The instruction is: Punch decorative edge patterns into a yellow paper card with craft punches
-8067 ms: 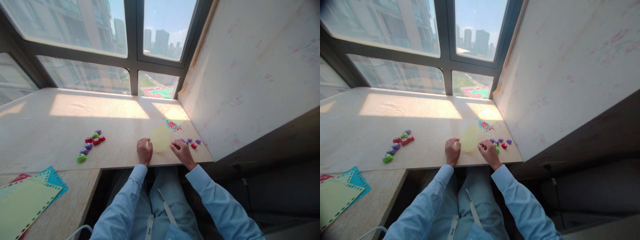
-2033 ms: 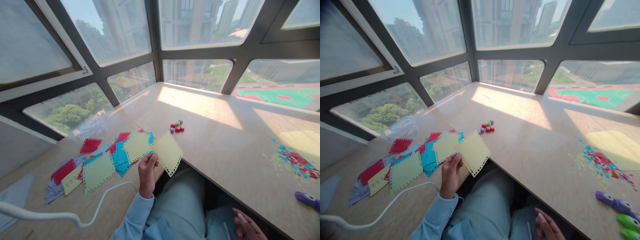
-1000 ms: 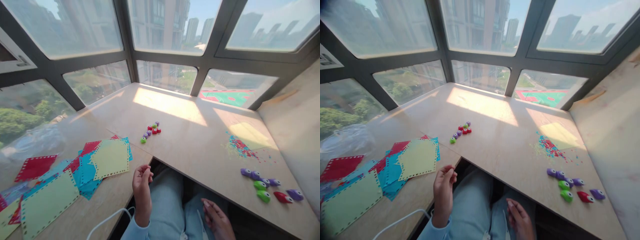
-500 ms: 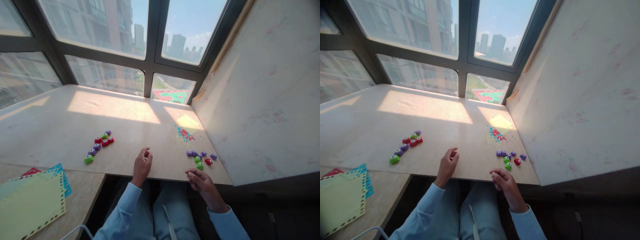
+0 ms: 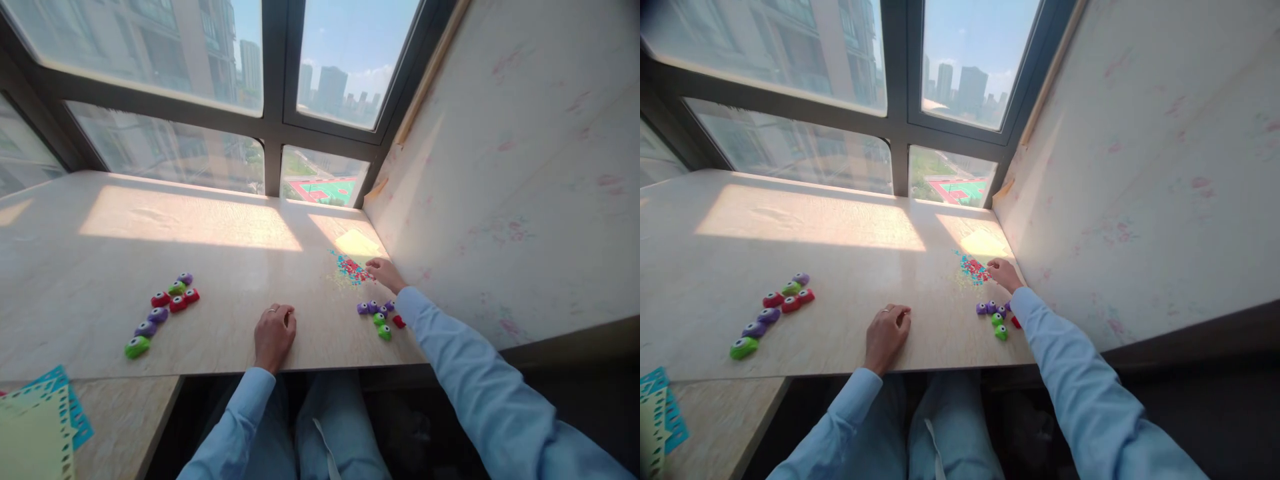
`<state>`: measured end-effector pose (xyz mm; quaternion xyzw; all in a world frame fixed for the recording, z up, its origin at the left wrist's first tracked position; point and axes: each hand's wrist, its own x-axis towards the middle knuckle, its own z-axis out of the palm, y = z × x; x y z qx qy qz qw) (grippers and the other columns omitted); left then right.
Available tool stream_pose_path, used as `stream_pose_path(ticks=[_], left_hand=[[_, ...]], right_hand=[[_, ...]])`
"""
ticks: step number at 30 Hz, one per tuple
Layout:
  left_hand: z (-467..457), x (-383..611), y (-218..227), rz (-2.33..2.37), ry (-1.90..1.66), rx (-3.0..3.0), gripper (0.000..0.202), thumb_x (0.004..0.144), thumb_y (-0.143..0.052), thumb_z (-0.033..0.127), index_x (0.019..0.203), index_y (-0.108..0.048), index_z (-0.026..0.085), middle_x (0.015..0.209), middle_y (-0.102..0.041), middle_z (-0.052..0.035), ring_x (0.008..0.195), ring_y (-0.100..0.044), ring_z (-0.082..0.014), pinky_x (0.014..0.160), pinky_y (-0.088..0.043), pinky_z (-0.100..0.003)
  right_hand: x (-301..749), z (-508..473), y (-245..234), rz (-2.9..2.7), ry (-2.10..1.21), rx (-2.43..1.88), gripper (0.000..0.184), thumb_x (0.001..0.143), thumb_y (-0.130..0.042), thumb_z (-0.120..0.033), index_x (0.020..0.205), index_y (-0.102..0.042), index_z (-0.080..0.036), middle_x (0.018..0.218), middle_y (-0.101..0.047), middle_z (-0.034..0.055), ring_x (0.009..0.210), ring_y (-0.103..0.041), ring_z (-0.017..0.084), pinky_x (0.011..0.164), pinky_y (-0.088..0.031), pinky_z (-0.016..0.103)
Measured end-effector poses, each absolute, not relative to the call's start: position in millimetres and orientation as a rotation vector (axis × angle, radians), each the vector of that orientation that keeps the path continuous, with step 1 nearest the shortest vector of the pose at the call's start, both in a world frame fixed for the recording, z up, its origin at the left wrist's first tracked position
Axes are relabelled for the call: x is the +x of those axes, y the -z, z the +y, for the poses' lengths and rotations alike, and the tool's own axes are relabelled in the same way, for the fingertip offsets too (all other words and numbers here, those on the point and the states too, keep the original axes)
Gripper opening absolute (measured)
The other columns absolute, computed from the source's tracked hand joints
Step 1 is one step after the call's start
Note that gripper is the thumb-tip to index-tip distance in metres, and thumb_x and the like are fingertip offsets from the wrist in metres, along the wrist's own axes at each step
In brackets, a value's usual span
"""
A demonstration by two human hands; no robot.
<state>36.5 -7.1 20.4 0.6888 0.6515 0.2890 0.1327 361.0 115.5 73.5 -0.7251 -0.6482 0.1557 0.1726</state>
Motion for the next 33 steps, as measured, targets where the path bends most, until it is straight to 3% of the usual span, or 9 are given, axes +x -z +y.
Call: stream_pose_path(ticks=[4, 6, 11, 18, 29, 33], left_hand=[[-7, 36, -21, 1.890, -0.836, 1.992, 0.019, 0.089, -0.050, 0.022, 0.089, -0.068, 0.019, 0.092, -0.068, -0.0056, 0.090, -0.060, -0.0217, 0.077, -0.044, -0.032], [-7, 36, -22, 1.905, -0.824, 1.986, 0.019, 0.088, -0.050, 0.021, 0.088, -0.068, 0.019, 0.091, -0.068, -0.0054, 0.090, -0.060, -0.0214, 0.076, -0.044, -0.031], [-6, 38, -24, 1.945, -0.765, 1.969, 0.018, 0.087, -0.050, 0.021, 0.087, -0.068, 0.020, 0.091, -0.068, -0.0051, 0.091, -0.060, -0.0215, 0.074, -0.042, -0.031], [-4, 41, -27, 1.989, -0.696, 1.949, 0.017, 0.087, -0.049, 0.020, 0.088, -0.066, 0.020, 0.089, -0.068, -0.0051, 0.090, -0.060, -0.0217, 0.073, -0.041, -0.031], [-4, 42, -28, 1.993, -0.677, 1.966, 0.016, 0.087, -0.048, 0.019, 0.086, -0.065, 0.020, 0.089, -0.067, -0.0053, 0.090, -0.060, -0.0214, 0.073, -0.041, -0.031], [-4, 42, -28, 1.999, -0.679, 1.963, 0.016, 0.087, -0.049, 0.019, 0.087, -0.064, 0.020, 0.089, -0.067, -0.0049, 0.090, -0.060, -0.0213, 0.074, -0.041, -0.031]], right_hand=[[366, 152, -67, -1.983, -0.236, -2.166, 0.035, 0.082, -0.048, -0.010, 0.111, -0.068, -0.013, 0.108, -0.070, 0.0122, 0.100, -0.063, 0.019, 0.086, -0.046, 0.026], [364, 165, -66, -2.074, -0.158, -2.207, 0.038, 0.083, -0.047, -0.008, 0.115, -0.067, -0.013, 0.114, -0.067, 0.0144, 0.107, -0.062, 0.020, 0.090, -0.045, 0.026], [354, 191, -65, -2.246, 0.011, -2.309, 0.039, 0.091, -0.044, -0.017, 0.127, -0.060, -0.017, 0.121, -0.061, 0.0165, 0.103, -0.064, 0.023, 0.082, -0.048, 0.028], [350, 209, -68, -2.476, 0.178, -2.350, 0.033, 0.094, -0.041, -0.022, 0.109, -0.070, -0.014, 0.113, -0.063, 0.0189, 0.100, -0.066, 0.026, 0.080, -0.050, 0.031], [354, 212, -66, -2.510, 0.351, -2.335, 0.039, 0.095, -0.038, -0.026, 0.123, -0.062, -0.015, 0.118, -0.062, 0.0183, 0.104, -0.065, 0.028, 0.080, -0.051, 0.035], [355, 213, -66, -2.544, 0.321, -2.328, 0.038, 0.097, -0.036, -0.026, 0.117, -0.066, -0.015, 0.113, -0.064, 0.0179, 0.099, -0.067, 0.025, 0.080, -0.050, 0.032]])
